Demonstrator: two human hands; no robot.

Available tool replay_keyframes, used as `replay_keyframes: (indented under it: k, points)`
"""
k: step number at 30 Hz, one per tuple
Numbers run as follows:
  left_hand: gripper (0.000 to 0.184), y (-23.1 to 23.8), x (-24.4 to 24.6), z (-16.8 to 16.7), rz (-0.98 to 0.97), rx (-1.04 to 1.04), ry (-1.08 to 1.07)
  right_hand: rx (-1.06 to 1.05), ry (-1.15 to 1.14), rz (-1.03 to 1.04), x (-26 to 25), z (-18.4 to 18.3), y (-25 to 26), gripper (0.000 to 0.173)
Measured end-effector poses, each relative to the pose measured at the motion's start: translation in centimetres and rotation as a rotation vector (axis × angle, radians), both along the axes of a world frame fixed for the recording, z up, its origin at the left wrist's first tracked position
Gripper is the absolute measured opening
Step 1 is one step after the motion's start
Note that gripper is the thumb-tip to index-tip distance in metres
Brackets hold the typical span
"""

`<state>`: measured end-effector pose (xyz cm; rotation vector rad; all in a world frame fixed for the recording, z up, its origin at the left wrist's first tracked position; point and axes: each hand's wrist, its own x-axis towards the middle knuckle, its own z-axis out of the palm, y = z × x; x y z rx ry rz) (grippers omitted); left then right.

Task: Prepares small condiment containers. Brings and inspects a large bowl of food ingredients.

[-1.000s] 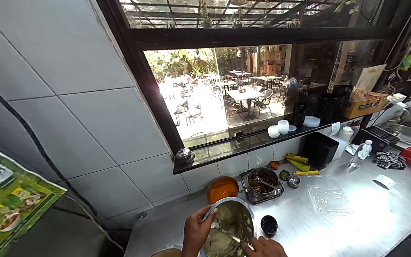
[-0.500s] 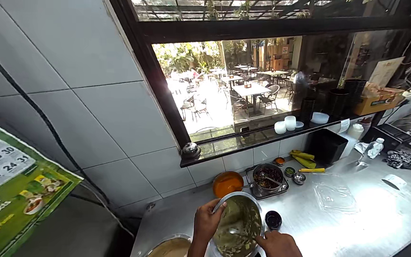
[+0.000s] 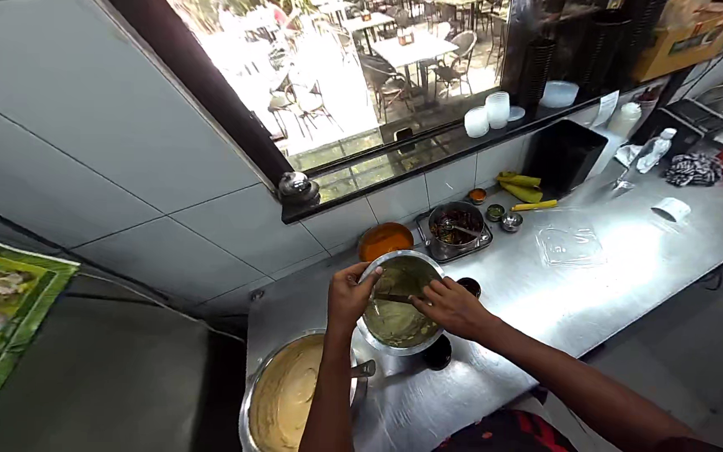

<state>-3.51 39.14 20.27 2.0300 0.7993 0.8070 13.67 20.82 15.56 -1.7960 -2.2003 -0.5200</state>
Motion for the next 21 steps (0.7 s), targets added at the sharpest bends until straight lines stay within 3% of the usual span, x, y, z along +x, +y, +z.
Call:
replay_keyframes:
  k: [5, 8, 10, 12, 16, 21]
  points:
    - [0.012, -1.4, -0.1, -0.3, 0.083, 0.011, 0.003, -0.124, 0.154, -0.365, -1.4, -0.7, -1.0, 0.044]
    - [0.013, -1.7, 0.1, -0.4, 0.135, 0.017, 0.020, -0.294, 0.292, -0.501, -3.6, 0.7, -2.6, 0.027]
    - [0.015, -1.6, 0.1, -0.4, 0.156, 0.044, 0.031, -0.369, 0.351, -0.508, -4.5, 2.5, -3.4, 0.012]
    - [0.017, -1.5, 0.1, -0.5, 0.148, 0.075, 0.025, -0.328, 0.364, -0.485, -5.0, 3.2, -3.6, 0.008]
    - [0.016, -2.3, 0.3, -0.5, 0.162, 0.098, 0.013, -0.057, 0.248, -0.382, -5.6, 0.4, -2.2, 0.031]
    - [0.020, -4.6, -0.1, -0.6, 0.188, 0.114, 0.055, -0.111, 0.157, -0.356, -6.0, -0.7, -1.9, 0.027]
